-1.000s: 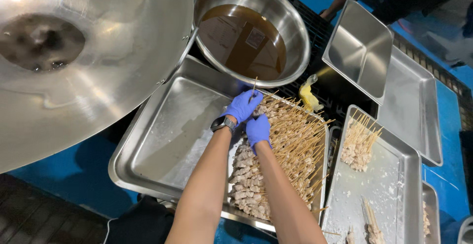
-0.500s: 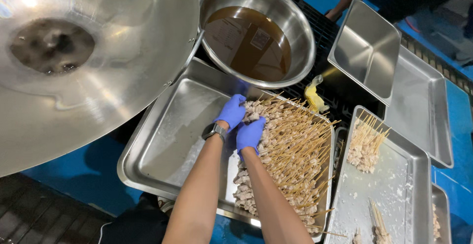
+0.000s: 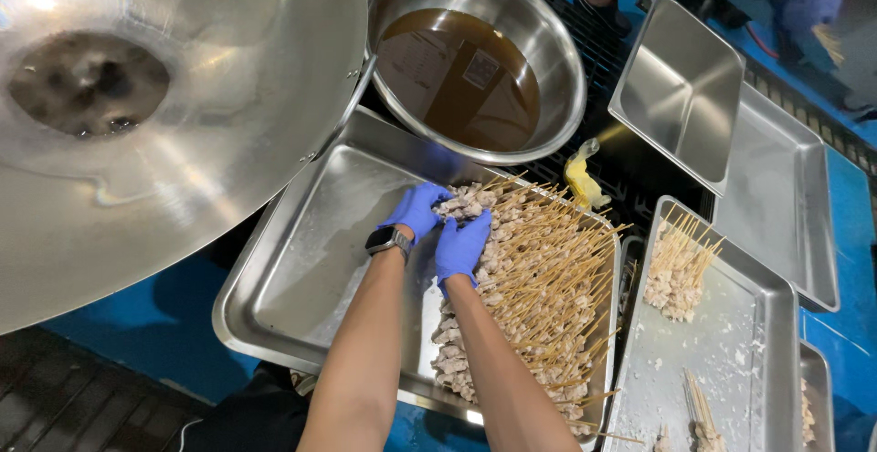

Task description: The person sits at a food preparation station and transfers meat skewers by hand from one stainless steel tray to another, arranging them in rows on the trays. They continue moving skewers between trays throughout the clip.

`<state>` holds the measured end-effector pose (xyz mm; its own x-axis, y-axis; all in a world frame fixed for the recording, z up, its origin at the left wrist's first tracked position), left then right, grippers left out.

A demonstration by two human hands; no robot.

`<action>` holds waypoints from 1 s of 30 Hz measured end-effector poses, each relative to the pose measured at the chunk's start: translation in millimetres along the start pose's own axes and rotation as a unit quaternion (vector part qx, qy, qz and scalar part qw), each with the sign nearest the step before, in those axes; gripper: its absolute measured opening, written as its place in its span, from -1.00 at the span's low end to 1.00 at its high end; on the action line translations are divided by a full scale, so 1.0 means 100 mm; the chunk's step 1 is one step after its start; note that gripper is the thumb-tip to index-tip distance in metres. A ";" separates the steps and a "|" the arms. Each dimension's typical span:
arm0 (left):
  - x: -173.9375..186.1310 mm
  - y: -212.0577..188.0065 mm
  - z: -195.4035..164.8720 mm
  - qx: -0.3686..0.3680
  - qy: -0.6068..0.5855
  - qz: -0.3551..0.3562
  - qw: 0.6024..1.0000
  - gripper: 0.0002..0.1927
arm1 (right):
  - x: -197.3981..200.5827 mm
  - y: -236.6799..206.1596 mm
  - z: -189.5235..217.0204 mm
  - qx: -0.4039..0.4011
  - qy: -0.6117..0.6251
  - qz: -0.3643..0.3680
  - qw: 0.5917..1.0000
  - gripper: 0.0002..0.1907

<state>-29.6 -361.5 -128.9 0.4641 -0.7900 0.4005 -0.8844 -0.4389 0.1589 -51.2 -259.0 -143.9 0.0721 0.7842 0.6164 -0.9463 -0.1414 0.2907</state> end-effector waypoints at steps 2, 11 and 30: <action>0.01 0.02 -0.01 0.008 0.000 -0.016 1.000 -0.61 | 0.02 0.04 0.01 0.036 -0.020 -0.019 0.999 -0.23; -0.04 0.00 -0.23 -0.071 0.010 -0.171 0.983 -0.61 | 0.15 0.11 0.13 -0.056 0.164 -0.034 0.984 -0.42; -0.14 -0.06 -0.35 0.013 0.032 -0.073 0.997 -0.46 | 0.29 0.21 0.05 -0.112 0.015 -0.011 0.994 -0.56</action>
<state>-32.8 -333.3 -104.1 0.5830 -0.6885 0.4314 -0.8055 -0.5593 0.1960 -67.4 -241.6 -116.4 0.0870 0.8036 0.5887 -0.9913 0.0112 0.1312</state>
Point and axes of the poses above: each hand's wrist, its own y-axis towards the middle knuckle, its own x-axis out of the back of the hand, z = x × y, the point moved 2 cm from there along y, towards the middle knuckle
